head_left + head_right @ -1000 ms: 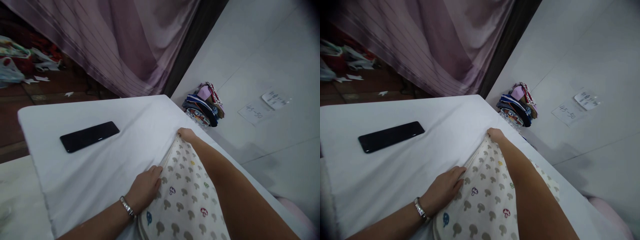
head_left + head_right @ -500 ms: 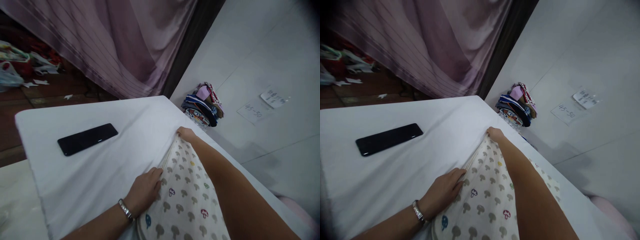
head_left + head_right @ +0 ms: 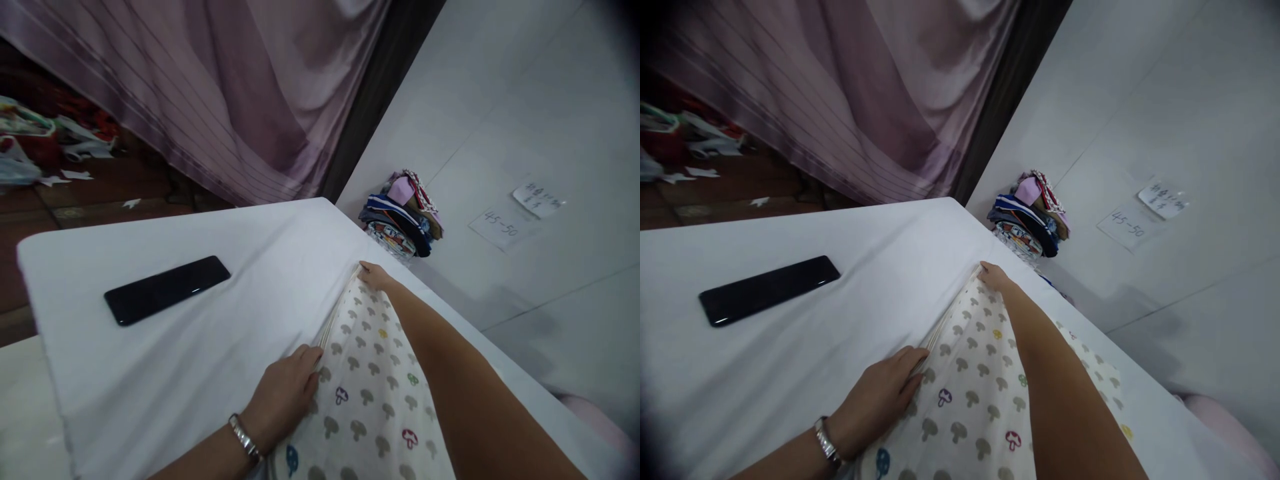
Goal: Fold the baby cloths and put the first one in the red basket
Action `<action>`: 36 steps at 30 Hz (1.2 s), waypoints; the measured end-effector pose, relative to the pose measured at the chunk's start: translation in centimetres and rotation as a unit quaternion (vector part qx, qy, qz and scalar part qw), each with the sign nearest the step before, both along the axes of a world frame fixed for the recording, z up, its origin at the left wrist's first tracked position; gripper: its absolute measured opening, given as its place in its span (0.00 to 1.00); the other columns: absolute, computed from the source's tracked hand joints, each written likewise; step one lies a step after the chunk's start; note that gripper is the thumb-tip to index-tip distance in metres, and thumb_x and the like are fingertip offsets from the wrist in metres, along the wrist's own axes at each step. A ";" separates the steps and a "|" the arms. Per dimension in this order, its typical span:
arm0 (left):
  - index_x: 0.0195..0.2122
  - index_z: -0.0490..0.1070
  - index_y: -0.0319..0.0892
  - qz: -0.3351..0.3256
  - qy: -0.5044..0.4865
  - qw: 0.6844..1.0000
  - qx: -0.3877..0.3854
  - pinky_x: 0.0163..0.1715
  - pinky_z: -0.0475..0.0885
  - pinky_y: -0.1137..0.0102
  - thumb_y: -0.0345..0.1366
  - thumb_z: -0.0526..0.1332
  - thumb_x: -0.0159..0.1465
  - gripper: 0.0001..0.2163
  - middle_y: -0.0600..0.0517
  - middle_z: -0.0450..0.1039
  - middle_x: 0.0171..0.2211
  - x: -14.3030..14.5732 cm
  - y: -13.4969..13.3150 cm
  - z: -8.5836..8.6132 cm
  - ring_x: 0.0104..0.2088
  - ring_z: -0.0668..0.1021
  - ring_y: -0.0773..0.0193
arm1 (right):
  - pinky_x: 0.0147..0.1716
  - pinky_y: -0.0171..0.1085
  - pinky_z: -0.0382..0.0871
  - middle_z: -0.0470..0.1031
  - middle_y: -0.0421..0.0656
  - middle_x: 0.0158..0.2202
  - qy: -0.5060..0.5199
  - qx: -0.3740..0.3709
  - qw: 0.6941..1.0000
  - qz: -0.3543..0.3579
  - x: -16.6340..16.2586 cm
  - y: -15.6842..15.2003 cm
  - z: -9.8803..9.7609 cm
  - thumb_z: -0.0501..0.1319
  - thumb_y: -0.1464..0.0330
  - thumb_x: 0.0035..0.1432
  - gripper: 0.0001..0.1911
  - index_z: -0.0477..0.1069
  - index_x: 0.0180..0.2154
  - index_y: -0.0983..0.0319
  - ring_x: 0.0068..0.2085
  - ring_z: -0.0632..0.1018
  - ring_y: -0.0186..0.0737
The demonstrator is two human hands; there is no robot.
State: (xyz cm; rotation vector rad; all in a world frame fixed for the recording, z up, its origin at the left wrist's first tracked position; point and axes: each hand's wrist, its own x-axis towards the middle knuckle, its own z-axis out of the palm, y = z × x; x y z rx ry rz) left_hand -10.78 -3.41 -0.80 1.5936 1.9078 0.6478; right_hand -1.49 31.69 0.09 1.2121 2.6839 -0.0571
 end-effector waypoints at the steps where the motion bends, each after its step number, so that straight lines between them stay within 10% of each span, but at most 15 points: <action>1: 0.49 0.62 0.48 0.000 0.000 1.000 -0.002 0.41 0.66 0.66 0.35 0.47 0.62 0.14 0.52 0.69 0.43 0.0 0.0 0.0 0.41 0.73 0.62 | 0.49 0.34 0.64 0.66 0.40 0.56 0.004 -0.003 1.000 0.000 0.0 0.0 -0.2 0.51 0.62 0.61 0.27 0.53 0.61 0.56 0.53 0.70 0.38; 24: 0.47 0.64 0.46 0.005 -0.010 1.000 0.004 0.42 0.66 0.65 0.34 0.47 0.62 0.14 0.51 0.70 0.43 0.1 -0.1 0.3 0.41 0.73 0.60 | 0.54 0.49 0.52 0.58 0.49 0.60 0.055 0.098 0.991 -0.071 -1.5 -4.6 -2.7 0.38 0.63 0.65 0.21 0.59 0.53 0.60 0.61 0.55 0.45; 36: 0.48 0.63 0.46 0.004 -0.004 1.000 0.012 0.39 0.65 0.65 0.33 0.47 0.62 0.14 0.51 0.69 0.42 0.1 -0.2 0.1 0.40 0.73 0.60 | 0.44 0.38 0.63 0.70 0.49 0.49 0.051 0.103 0.989 -0.095 -1.6 -3.3 0.9 0.40 0.62 0.64 0.22 0.71 0.45 0.60 0.51 0.69 0.44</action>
